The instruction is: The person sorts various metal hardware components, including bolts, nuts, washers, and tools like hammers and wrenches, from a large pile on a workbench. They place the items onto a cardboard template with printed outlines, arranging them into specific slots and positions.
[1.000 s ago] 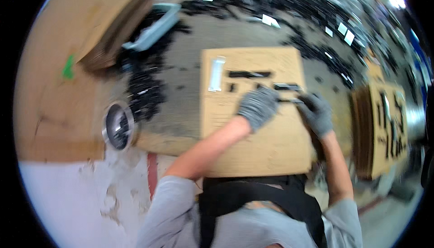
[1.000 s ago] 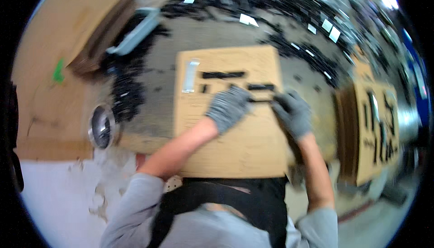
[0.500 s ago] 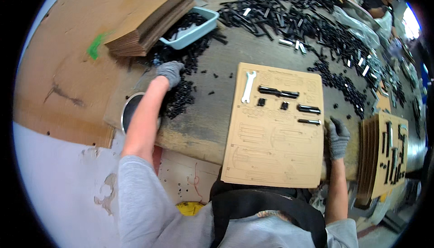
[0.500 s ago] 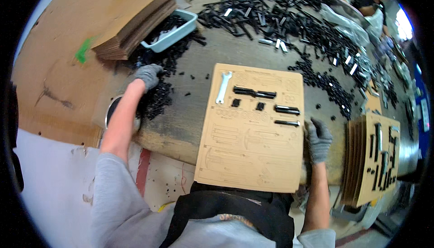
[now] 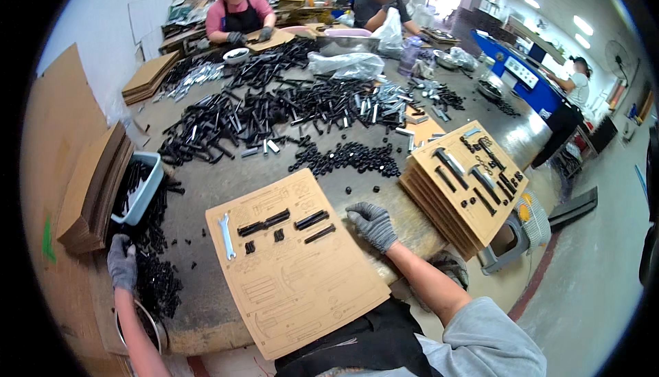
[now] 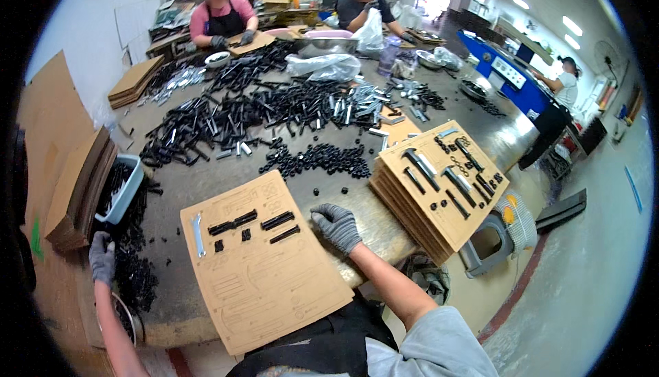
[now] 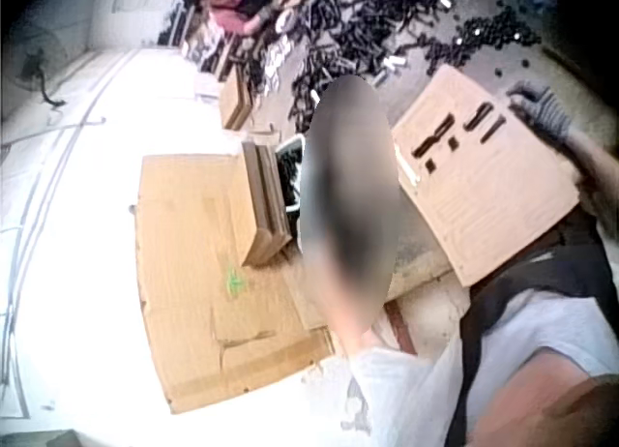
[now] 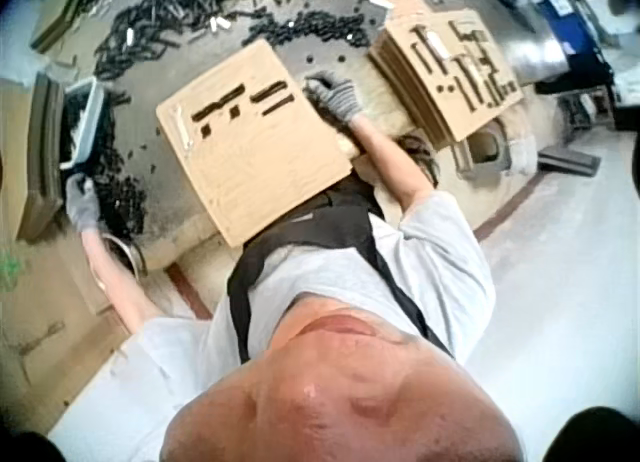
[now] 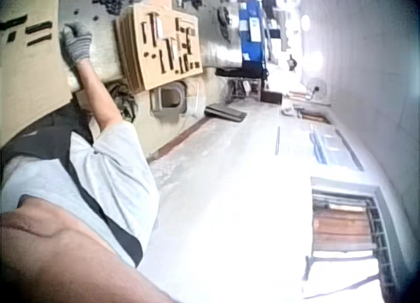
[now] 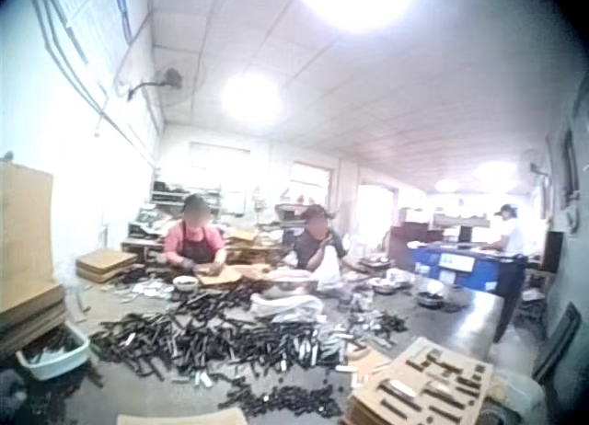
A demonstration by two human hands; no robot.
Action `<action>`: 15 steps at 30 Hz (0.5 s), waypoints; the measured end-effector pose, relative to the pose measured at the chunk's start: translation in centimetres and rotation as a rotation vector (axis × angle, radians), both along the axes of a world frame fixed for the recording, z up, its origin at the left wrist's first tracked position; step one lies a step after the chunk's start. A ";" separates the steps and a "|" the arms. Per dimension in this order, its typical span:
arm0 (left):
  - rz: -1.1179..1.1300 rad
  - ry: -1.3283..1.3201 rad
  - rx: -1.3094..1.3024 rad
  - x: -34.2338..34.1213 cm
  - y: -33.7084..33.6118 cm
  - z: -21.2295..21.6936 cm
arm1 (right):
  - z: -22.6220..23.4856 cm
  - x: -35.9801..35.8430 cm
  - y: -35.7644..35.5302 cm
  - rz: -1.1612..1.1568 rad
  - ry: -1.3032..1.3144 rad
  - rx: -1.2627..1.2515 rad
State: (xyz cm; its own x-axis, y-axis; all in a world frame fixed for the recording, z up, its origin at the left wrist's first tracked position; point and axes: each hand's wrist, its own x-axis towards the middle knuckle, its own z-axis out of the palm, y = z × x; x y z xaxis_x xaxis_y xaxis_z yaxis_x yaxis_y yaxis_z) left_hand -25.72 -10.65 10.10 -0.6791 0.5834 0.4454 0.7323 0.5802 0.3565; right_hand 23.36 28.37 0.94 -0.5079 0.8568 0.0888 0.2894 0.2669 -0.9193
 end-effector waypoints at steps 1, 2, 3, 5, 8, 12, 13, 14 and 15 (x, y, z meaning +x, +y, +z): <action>-0.067 -0.105 0.113 1.1 1.2 0.1 | 0.7 0.4 0.1 -0.010 0.091 -0.150; -0.143 -0.218 0.216 3.8 3.0 0.2 | 1.6 1.3 0.1 -0.044 0.128 -0.131; -0.204 -0.333 0.303 7.5 3.9 0.6 | 2.3 2.0 -0.1 -0.068 0.163 -0.127; -0.240 -0.890 0.412 17.7 6.1 3.8 | 4.2 2.1 -2.5 -0.001 0.197 -0.252; -0.472 -0.795 0.259 23.5 5.7 -0.8 | 6.3 1.0 -7.6 0.348 -0.026 -0.003; -0.447 -1.252 0.381 31.4 6.1 -5.5 | 6.7 -0.6 -12.9 0.741 -0.048 0.220; -0.398 -1.347 0.409 32.9 6.5 -4.6 | 6.8 -0.6 -13.8 0.788 -0.118 0.169; -0.336 -1.435 0.430 33.9 6.5 -3.6 | 6.6 -0.6 -14.6 0.840 -0.177 0.111; -0.336 -1.403 0.447 34.0 6.4 -4.5 | 6.0 -0.8 -15.0 0.871 -0.148 0.297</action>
State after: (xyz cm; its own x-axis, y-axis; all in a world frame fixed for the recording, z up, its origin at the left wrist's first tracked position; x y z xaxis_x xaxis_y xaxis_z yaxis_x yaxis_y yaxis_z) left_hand 8.28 -4.23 5.57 -0.5586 0.7893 -0.2549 -0.2693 0.1181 0.9558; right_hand 22.59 13.37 6.90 -0.9846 0.1211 0.1263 -0.0143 0.6635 -0.7481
